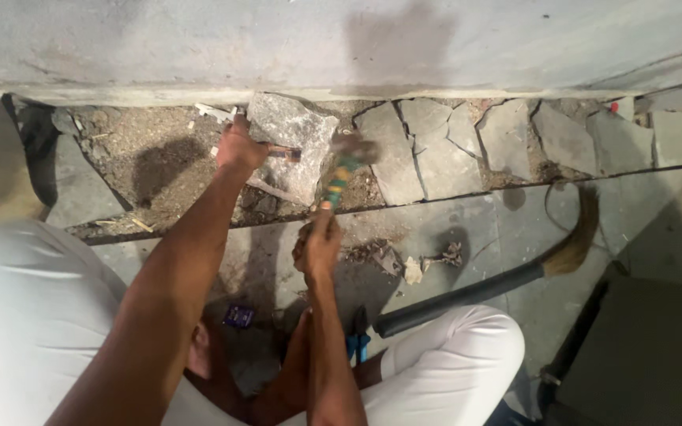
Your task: The person sits on the floor and hammers pieces of copper scrap flat on a stone slab using a mallet, repositioning the metal pieces by hand between strikes and occasionally bending or folding pieces by hand.
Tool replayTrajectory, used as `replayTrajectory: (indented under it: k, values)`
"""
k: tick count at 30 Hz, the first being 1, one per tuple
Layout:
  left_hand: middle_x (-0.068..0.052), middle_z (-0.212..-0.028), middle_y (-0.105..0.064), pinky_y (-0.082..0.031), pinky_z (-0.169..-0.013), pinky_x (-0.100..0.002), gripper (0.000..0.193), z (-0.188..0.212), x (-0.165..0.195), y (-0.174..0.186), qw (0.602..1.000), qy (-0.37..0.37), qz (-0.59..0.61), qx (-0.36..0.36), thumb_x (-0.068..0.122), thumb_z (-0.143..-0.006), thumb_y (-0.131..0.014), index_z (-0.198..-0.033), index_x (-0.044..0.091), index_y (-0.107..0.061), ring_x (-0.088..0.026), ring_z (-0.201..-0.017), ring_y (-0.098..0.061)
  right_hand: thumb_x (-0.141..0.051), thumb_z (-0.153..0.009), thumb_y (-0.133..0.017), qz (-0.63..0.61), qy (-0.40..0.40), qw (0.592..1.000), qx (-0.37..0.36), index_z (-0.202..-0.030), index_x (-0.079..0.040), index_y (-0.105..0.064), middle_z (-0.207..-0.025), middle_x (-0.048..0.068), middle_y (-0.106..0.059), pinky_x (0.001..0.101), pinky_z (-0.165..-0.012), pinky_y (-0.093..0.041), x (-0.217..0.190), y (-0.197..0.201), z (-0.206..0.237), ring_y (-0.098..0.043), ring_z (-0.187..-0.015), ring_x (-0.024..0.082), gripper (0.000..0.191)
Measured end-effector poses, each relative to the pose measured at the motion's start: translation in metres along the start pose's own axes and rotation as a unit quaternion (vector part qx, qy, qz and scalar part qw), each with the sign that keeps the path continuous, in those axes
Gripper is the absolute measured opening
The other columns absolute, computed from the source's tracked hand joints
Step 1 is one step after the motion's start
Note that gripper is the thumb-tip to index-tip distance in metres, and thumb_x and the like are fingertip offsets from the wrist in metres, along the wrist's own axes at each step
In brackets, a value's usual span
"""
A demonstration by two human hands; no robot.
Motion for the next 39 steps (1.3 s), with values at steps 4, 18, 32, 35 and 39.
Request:
replayTrajectory:
  k: [4,18,32,35,39]
  values:
    - [-0.024,-0.139,-0.055,-0.05,-0.103,-0.05,0.074,0.001,-0.007,-0.003,0.999,0.028,-0.014,-0.009,0.03,-0.078,-0.088,-0.136,0.009,-0.048,-0.043,-0.126,-0.058,-0.045,-0.111,-0.046,-0.073,0.253,0.965,0.005,-0.098,-0.007,-0.052,-0.059,0.001,-0.048,0.0316,-0.037,-0.032,-0.068,-0.005,0.017,-0.039,-0.04,0.01,0.041]
    - [-0.024,-0.141,-0.054,-0.048,-0.106,-0.05,0.084,-0.005,0.0,0.002,0.999,0.01,-0.031,0.002,0.037,-0.078,-0.089,-0.144,0.011,-0.044,-0.043,-0.129,-0.056,-0.031,-0.108,-0.053,0.077,0.098,0.992,-0.033,-0.098,-0.003,-0.054,-0.06,0.001,-0.049,0.0287,-0.04,-0.036,-0.038,-0.039,0.038,-0.045,-0.046,0.01,0.03]
    - [-0.029,-0.15,-0.041,-0.049,-0.102,-0.052,0.084,0.019,0.011,0.002,0.995,-0.041,-0.084,-0.024,0.035,-0.09,-0.078,-0.155,0.01,-0.029,-0.047,-0.128,-0.053,-0.057,-0.101,-0.049,0.145,-0.036,0.989,-0.023,-0.088,-0.006,-0.052,-0.057,0.004,-0.051,0.0353,-0.037,-0.041,0.04,-0.013,-0.003,-0.048,-0.041,0.015,0.052]
    - [-0.021,-0.141,-0.051,-0.053,-0.093,-0.055,0.066,0.051,0.021,0.005,0.972,-0.178,-0.144,0.062,0.027,-0.096,-0.068,-0.158,0.023,-0.045,-0.045,-0.122,-0.056,-0.06,-0.102,-0.05,0.097,-0.089,0.991,-0.004,-0.087,-0.007,-0.053,-0.058,0.002,-0.049,0.0349,-0.037,-0.039,0.046,-0.001,0.005,-0.046,-0.04,0.013,0.055]
    - [-0.016,-0.128,-0.055,-0.051,-0.091,-0.053,0.031,0.079,0.015,0.006,0.95,-0.254,-0.143,0.116,0.019,-0.091,-0.069,-0.122,0.019,-0.071,-0.04,-0.12,-0.054,-0.057,-0.101,-0.052,0.111,-0.084,0.99,0.01,-0.085,-0.007,-0.051,-0.057,0.003,-0.05,0.0353,-0.035,-0.039,0.039,0.01,0.013,-0.046,-0.038,0.015,0.052]
Point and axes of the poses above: each hand's wrist, its own z-axis away from the middle knuckle, its own y-axis out of the back of the hand, x = y × z, the point moved 9 cm from there along -z, towards the middle knuckle
